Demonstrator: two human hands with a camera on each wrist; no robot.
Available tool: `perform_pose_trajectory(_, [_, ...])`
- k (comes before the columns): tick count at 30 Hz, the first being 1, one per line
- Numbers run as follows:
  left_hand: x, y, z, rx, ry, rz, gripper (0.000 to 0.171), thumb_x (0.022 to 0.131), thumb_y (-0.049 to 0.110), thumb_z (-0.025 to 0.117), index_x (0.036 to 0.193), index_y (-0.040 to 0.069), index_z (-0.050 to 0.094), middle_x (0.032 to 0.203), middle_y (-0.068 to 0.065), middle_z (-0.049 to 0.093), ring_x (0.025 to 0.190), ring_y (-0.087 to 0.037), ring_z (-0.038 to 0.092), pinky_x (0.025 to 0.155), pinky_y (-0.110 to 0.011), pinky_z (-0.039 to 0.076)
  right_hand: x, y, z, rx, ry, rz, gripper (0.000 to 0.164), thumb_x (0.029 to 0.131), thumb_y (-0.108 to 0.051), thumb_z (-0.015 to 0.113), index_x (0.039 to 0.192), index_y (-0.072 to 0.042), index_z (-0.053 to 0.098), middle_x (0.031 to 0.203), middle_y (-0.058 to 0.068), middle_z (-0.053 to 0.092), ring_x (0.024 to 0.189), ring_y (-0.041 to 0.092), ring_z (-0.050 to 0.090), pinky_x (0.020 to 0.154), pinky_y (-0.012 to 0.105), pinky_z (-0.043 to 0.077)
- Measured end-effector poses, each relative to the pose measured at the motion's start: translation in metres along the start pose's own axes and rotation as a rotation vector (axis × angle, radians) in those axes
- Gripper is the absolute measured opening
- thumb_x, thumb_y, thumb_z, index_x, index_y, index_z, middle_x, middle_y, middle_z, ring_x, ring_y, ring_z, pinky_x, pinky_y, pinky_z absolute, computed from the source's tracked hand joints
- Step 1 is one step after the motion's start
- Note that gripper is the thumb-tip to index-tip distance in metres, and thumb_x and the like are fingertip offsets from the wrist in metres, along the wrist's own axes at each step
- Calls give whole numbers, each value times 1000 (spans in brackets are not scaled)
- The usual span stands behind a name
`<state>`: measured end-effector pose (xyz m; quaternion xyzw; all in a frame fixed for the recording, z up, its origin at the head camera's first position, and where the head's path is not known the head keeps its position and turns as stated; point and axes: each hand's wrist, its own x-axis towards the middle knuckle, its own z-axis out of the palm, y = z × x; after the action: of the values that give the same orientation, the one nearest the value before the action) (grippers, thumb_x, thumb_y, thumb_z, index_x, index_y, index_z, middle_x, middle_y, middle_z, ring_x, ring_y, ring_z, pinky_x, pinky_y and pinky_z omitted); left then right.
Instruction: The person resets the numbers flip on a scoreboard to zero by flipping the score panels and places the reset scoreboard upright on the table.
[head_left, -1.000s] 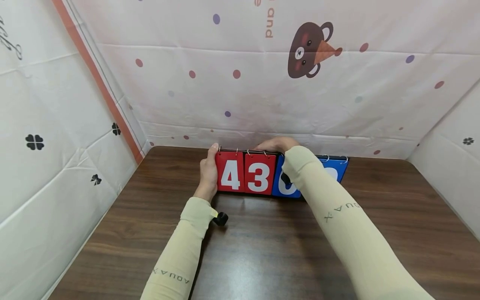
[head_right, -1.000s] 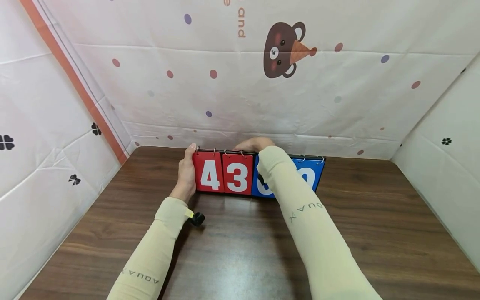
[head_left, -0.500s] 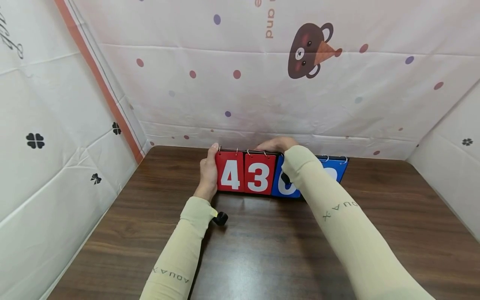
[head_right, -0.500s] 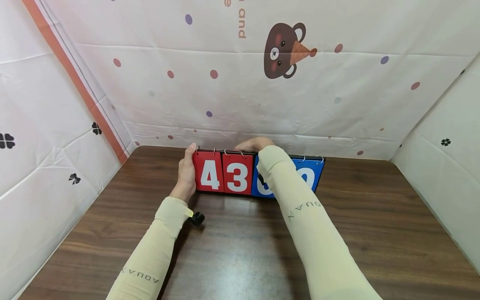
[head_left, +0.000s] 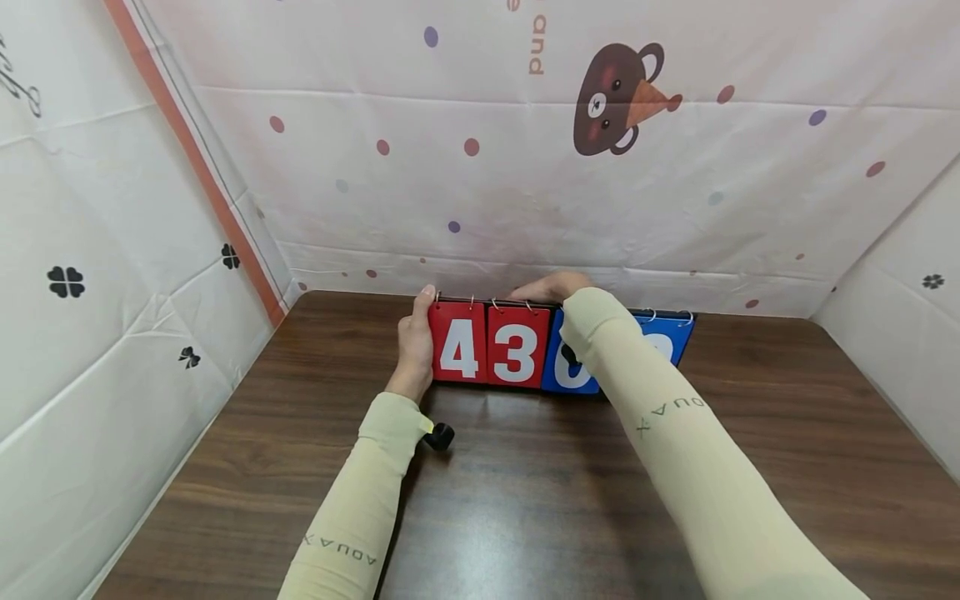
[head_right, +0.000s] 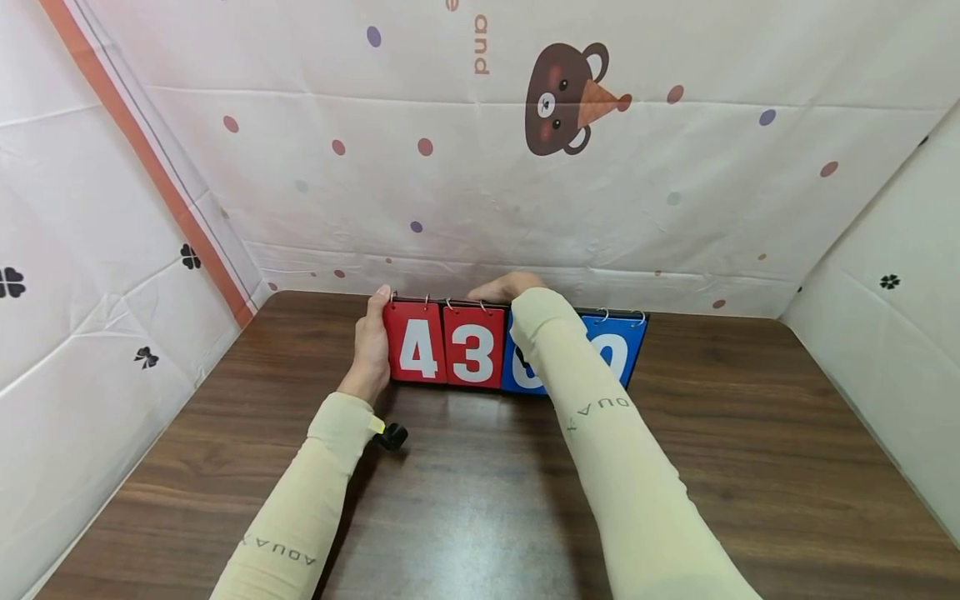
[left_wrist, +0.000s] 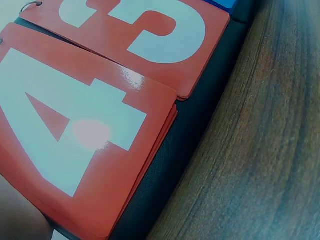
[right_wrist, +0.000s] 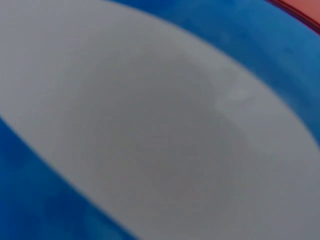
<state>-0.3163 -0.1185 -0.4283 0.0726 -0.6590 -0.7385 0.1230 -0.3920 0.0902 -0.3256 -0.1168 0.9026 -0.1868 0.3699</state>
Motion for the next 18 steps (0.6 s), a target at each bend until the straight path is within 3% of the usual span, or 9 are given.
perform_pose_trajectory(4, [0,0,0,9,-3,-2,64,80,76,50,75,13,61,79,-5,65,78,-19,62,71,-32,46,0,0,0,-11,-15,-18,69,100,-48,27,153,-6,13,154,17,20,138,30,21,116,47,21])
perform_pose_trajectory(11, [-1,2,0,19,3,-6,64,80,76,49,76,13,60,81,-5,66,80,-20,62,72,-33,46,1,1,-1,45,-22,7,64,98,-50,33,146,-7,31,139,18,42,125,28,40,107,44,37])
perform_pose_trajectory(14, [-2,3,0,26,2,-8,64,81,76,49,76,13,60,81,-5,65,81,-20,61,73,-33,46,4,1,-3,29,-38,-20,64,99,-47,33,147,-6,28,143,18,37,126,28,38,107,43,37])
perform_pose_trajectory(16, [-1,3,1,27,2,-7,63,81,76,49,76,14,60,81,-5,65,80,-19,61,73,-33,46,9,2,-5,13,-45,-38,63,99,-46,33,146,-5,31,142,18,39,125,27,40,106,43,38])
perform_pose_trajectory(18, [-1,2,1,29,4,-6,63,81,75,49,75,14,60,82,-5,65,80,-19,61,72,-33,46,33,15,-12,15,-75,-67,64,97,-52,36,141,-6,40,134,15,48,119,25,46,101,41,43])
